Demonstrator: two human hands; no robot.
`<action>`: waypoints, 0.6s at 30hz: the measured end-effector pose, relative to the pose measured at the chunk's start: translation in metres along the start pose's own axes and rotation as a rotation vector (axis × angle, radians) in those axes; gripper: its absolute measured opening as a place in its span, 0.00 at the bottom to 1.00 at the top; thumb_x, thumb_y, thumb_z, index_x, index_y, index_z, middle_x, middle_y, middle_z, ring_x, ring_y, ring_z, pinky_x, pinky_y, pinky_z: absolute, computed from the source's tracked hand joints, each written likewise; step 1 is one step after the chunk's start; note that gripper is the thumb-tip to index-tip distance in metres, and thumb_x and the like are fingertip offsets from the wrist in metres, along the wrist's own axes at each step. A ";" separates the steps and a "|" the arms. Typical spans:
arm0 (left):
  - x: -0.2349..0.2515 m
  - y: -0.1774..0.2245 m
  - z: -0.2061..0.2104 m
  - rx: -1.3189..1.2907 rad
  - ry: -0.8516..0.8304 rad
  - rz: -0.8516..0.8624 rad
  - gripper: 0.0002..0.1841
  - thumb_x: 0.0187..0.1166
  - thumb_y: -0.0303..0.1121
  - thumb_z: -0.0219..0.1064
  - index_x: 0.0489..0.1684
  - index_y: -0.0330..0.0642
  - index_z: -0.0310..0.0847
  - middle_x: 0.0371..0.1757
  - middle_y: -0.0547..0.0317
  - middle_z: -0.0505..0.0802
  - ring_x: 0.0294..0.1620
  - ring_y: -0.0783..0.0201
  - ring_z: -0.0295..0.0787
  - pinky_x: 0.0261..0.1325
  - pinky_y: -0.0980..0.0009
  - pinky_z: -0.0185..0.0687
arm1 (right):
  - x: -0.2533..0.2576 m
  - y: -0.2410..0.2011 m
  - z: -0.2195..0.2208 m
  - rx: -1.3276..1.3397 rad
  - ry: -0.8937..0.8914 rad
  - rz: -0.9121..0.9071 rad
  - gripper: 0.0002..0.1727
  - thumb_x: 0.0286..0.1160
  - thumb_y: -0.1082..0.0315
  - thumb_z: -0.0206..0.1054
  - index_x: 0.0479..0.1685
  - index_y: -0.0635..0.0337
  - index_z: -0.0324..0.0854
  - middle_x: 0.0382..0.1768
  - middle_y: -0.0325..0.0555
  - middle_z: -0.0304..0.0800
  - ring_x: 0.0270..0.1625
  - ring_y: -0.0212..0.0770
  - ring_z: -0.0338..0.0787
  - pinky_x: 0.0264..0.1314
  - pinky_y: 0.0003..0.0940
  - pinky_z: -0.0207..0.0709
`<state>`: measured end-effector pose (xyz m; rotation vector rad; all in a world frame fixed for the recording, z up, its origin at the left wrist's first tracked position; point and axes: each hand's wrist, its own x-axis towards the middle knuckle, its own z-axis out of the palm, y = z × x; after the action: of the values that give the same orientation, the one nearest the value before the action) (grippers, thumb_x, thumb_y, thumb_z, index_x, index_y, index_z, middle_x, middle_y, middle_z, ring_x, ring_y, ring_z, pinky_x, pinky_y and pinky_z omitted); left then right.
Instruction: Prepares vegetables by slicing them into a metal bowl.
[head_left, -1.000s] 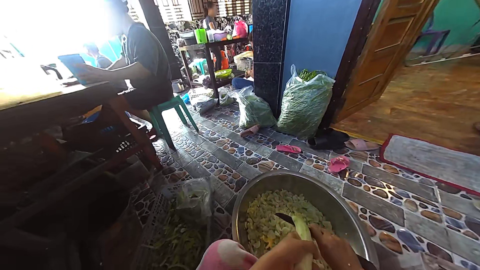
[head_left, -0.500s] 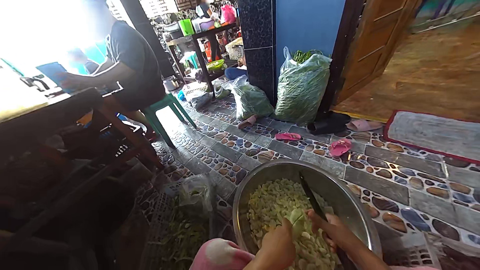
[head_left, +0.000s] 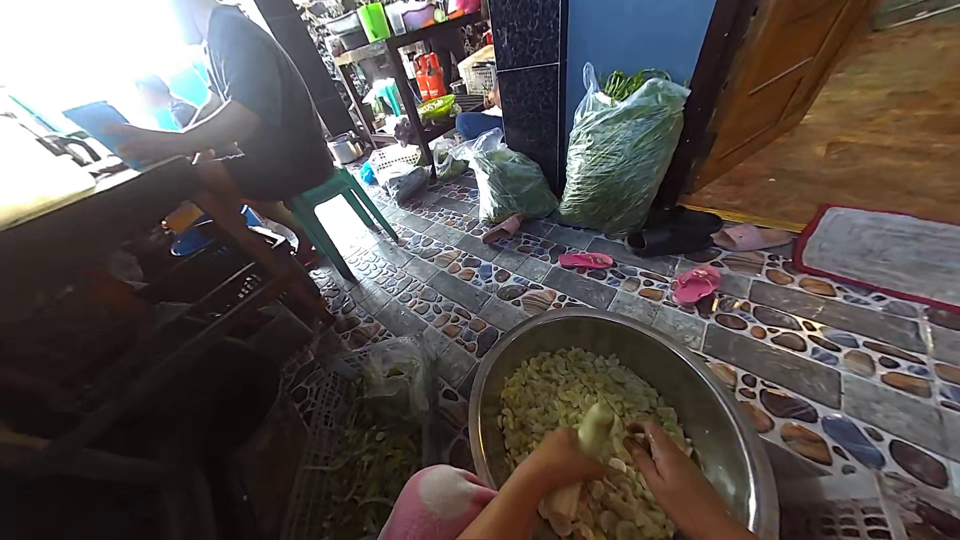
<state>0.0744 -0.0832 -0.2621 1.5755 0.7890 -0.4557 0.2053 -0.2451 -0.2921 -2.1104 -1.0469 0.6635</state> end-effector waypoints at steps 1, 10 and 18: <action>0.000 0.000 -0.004 0.012 0.020 -0.023 0.20 0.72 0.32 0.72 0.60 0.36 0.76 0.38 0.55 0.88 0.30 0.63 0.87 0.37 0.62 0.87 | -0.005 -0.003 0.002 -0.110 0.035 -0.036 0.24 0.92 0.60 0.52 0.71 0.73 0.76 0.58 0.69 0.88 0.56 0.65 0.92 0.61 0.61 0.84; -0.028 0.007 -0.025 -0.075 0.056 0.042 0.20 0.71 0.29 0.70 0.62 0.38 0.74 0.35 0.57 0.87 0.24 0.65 0.85 0.31 0.66 0.86 | -0.004 -0.014 0.000 -0.536 -0.127 0.172 0.26 0.96 0.55 0.43 0.69 0.63 0.79 0.48 0.68 0.93 0.53 0.71 0.93 0.53 0.67 0.83; -0.021 -0.001 -0.015 0.161 0.110 0.021 0.24 0.70 0.35 0.73 0.64 0.38 0.77 0.45 0.47 0.90 0.35 0.55 0.90 0.41 0.52 0.88 | -0.007 -0.027 0.016 -0.451 0.258 -0.200 0.20 0.91 0.60 0.52 0.57 0.63 0.88 0.39 0.58 0.95 0.38 0.61 0.97 0.34 0.58 0.88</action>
<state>0.0570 -0.0730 -0.2461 1.7693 0.8349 -0.4289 0.1779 -0.2329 -0.2804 -2.3422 -1.3256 0.0522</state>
